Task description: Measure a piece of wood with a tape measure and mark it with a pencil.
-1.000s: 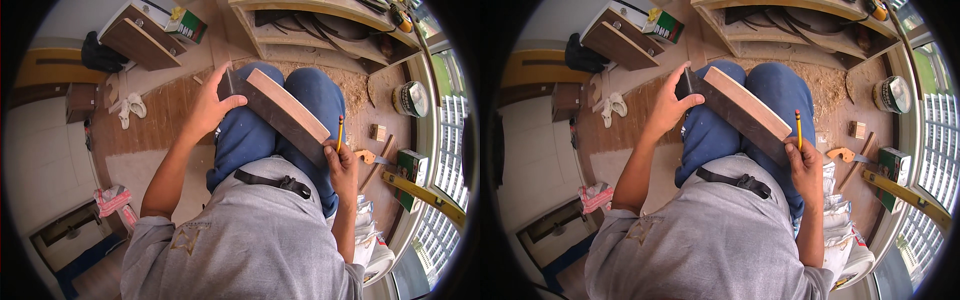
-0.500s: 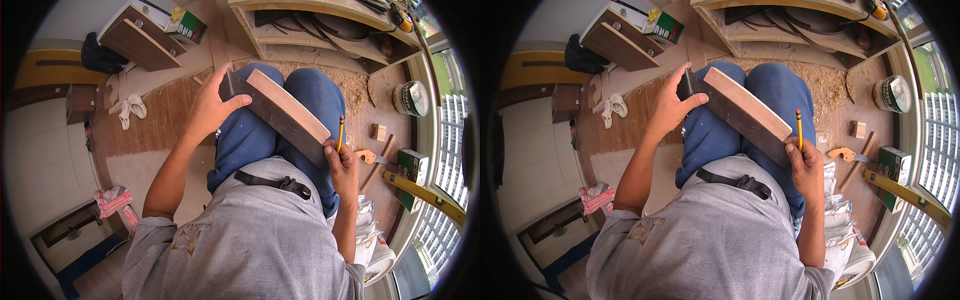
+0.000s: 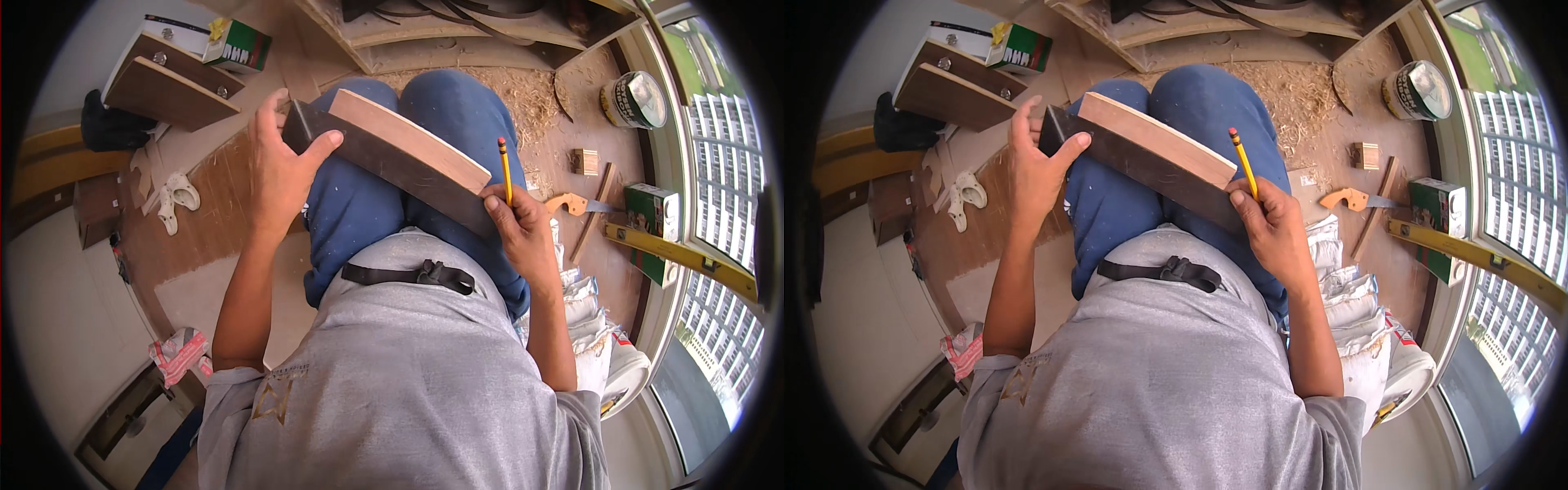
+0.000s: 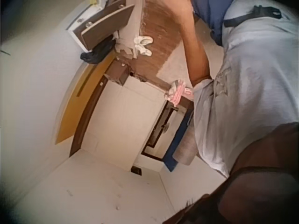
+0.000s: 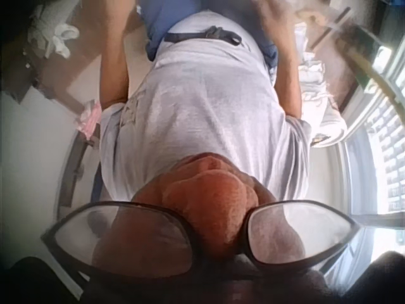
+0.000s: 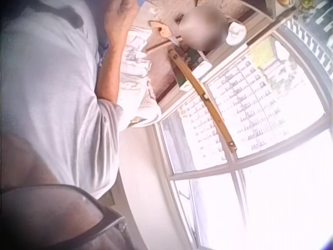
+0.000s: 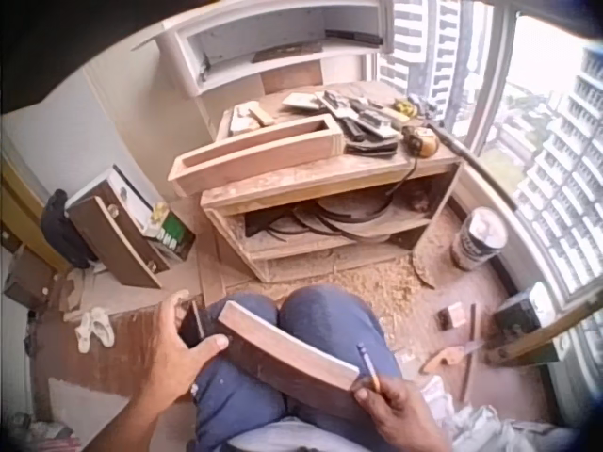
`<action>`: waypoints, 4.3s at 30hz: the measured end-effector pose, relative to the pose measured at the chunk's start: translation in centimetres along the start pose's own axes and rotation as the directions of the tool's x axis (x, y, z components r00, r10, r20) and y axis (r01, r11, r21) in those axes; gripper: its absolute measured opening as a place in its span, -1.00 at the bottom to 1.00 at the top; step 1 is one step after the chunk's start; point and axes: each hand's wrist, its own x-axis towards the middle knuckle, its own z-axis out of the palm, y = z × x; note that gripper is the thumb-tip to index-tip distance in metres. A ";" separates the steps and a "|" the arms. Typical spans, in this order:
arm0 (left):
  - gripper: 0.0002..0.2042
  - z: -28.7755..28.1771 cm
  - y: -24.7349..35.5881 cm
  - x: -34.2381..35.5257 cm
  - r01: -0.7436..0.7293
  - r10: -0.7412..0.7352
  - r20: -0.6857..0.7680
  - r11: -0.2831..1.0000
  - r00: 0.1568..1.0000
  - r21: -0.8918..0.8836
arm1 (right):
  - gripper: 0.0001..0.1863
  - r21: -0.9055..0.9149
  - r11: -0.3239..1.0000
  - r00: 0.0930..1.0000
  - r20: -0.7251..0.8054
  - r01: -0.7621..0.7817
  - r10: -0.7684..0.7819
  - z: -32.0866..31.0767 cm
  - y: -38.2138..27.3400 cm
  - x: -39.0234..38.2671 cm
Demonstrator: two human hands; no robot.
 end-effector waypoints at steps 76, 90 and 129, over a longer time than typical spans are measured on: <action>0.04 2.6 6.0 -5.6 -0.159 0.103 0.176 0.927 0.979 0.339 | -0.87 0.035 0.851 0.845 0.105 0.524 -0.524 5.5 -9.0 10.6; 0.01 2.8 5.7 -5.5 -0.184 0.121 0.182 0.905 0.976 0.384 | -0.79 -0.194 0.823 0.832 0.290 0.534 -0.472 7.0 -9.2 11.3; -0.53 1.6 2.2 -9.6 0.813 -0.118 0.816 0.242 0.567 -0.530 | -0.80 0.483 0.863 0.975 -0.219 0.151 -0.048 -10.2 -10.3 3.5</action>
